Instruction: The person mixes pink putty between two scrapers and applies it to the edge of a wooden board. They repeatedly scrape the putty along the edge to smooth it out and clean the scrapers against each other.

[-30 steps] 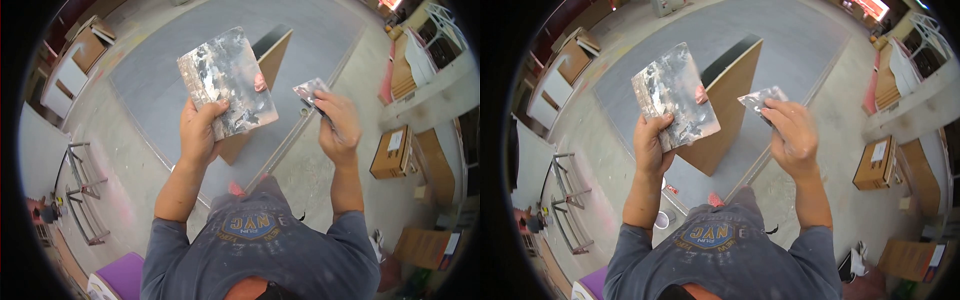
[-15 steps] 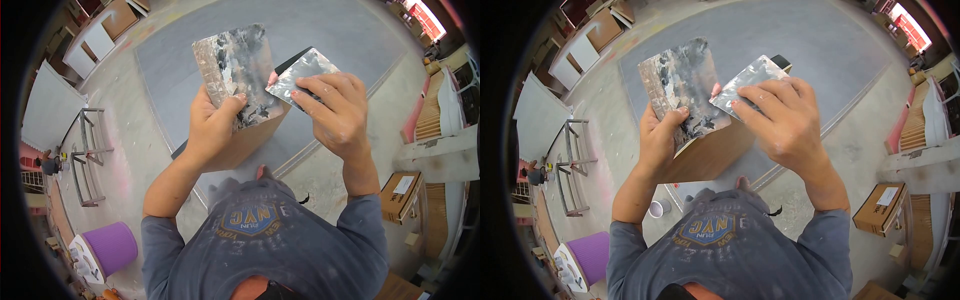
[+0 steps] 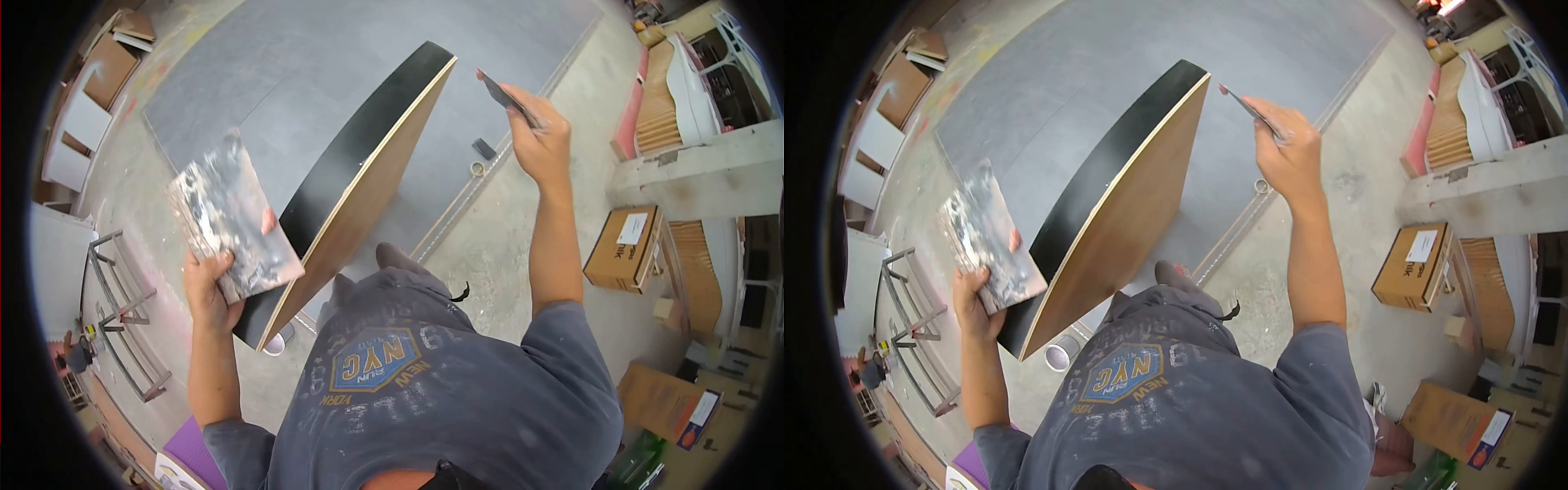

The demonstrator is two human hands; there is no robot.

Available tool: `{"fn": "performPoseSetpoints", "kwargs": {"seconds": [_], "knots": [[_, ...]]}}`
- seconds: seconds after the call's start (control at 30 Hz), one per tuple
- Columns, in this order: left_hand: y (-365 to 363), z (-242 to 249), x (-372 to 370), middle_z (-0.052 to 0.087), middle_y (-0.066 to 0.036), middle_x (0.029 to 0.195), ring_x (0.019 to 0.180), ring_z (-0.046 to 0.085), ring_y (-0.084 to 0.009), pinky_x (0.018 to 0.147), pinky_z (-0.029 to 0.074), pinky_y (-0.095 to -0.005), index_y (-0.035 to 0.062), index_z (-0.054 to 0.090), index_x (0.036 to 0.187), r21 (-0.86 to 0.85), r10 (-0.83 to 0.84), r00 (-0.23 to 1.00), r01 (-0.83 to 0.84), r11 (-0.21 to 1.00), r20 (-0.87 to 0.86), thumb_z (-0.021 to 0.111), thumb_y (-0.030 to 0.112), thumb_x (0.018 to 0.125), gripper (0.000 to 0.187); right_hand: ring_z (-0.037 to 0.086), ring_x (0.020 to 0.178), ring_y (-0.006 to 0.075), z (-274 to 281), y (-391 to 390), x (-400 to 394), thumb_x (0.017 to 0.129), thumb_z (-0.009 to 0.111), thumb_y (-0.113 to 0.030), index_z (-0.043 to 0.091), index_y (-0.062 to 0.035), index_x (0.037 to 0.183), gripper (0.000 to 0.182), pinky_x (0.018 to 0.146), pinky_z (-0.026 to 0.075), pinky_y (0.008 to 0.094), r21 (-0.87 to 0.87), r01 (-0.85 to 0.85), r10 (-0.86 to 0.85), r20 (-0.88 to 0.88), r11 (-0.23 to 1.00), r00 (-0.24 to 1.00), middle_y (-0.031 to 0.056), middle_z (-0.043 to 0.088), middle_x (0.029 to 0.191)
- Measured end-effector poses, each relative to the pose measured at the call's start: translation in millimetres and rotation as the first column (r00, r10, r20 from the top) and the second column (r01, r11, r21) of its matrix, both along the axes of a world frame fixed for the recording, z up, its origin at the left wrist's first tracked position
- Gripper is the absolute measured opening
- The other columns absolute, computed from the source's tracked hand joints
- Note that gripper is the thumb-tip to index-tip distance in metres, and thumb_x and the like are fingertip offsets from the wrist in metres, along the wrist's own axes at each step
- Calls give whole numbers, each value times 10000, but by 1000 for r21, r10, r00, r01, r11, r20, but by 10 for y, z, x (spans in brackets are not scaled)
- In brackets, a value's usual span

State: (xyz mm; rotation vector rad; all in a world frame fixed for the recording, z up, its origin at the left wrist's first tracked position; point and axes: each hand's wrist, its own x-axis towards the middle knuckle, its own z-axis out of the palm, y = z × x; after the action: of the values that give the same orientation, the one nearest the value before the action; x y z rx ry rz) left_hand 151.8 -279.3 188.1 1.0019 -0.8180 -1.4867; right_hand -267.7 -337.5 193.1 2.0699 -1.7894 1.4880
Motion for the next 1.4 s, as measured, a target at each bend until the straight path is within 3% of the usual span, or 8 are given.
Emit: {"fn": "performPoseSetpoints", "kwargs": {"seconds": [0.13, 0.23, 0.73, 0.83, 0.93, 1.03, 1.13, 1.4], "knots": [[43, -131, 126, 551, -205, 1135, 991, 606, -302, 918, 490, -433, -61, 356, 1285, 46, -97, 990, 103, 994, -103, 594, 117, 750, 612, 605, 746, 243, -239, -297, 61, 758, 562, 51, 685, -71, 983, 284, 696, 476, 315, -95, 50, -49, 18, 994, 999, 85, 680, 879], [61, -138, 116, 547, -241, 1151, 999, 603, -334, 954, 471, -466, -85, 361, 1276, 54, -93, 985, 102, 993, -145, 598, 116, 739, 620, 623, 791, 213, -370, -492, 103, 770, 579, 38, 689, -72, 1009, 285, 717, 489, 293, -192, 56, -77, -108, 980, 991, 89, 684, 912], [24, -136, 110, 581, -183, 1110, 976, 616, -265, 853, 516, -378, -52, 426, 1223, 105, -110, 979, 130, 986, -173, 594, 43, 713, 545, 591, 780, 260, -747, -811, 275, 695, 545, 102, 660, -56, 1007, 368, 689, 475, 344, -407, 164, -326, -367, 898, 871, 66, 675, 973], [17, -151, 97, 581, -185, 1111, 978, 614, -267, 853, 514, -378, -52, 434, 1216, 95, -122, 976, 141, 985, -181, 595, 45, 708, 542, 596, 783, 253, -695, -633, 285, 668, 554, 99, 668, -79, 997, 392, 691, 483, 351, -379, 157, -330, -453, 912, 828, 53, 677, 989], [20, -172, 114, 581, -188, 1114, 973, 616, -266, 846, 516, -380, -54, 438, 1214, 100, -114, 977, 133, 986, -182, 595, 47, 706, 542, 598, 785, 256, -416, -375, 246, 657, 554, 84, 680, -95, 971, 382, 686, 494, 356, -168, 169, -230, -484, 971, 845, 46, 683, 948], [14, -175, 118, 580, -188, 1117, 971, 618, -266, 843, 517, -379, -54, 434, 1222, 117, -102, 981, 122, 986, -167, 593, 49, 706, 549, 597, 770, 243, -48, -396, 138, 682, 559, 8, 710, -180, 946, 357, 655, 484, 371, -91, 272, -279, -524, 958, 805, 7, 687, 888], [14, -132, 80, 582, -185, 1116, 964, 621, -266, 840, 520, -375, -55, 431, 1228, 96, -128, 978, 145, 985, -167, 594, 53, 707, 557, 596, 763, 269, 182, -561, 124, 699, 495, -7, 708, -171, 958, 373, 685, 504, 364, 35, 284, -216, -566, 958, 796, 66, 680, 829], [70, -132, 74, 583, -175, 1108, 952, 626, -253, 835, 526, -370, -52, 423, 1234, 101, -110, 983, 126, 987, -149, 602, 42, 697, 574, 611, 672, 309, 306, -879, 139, 661, 529, -54, 739, -208, 900, 354, 603, 494, 393, 227, 331, -117, -638, 916, 761, 120, 656, 707]]}}
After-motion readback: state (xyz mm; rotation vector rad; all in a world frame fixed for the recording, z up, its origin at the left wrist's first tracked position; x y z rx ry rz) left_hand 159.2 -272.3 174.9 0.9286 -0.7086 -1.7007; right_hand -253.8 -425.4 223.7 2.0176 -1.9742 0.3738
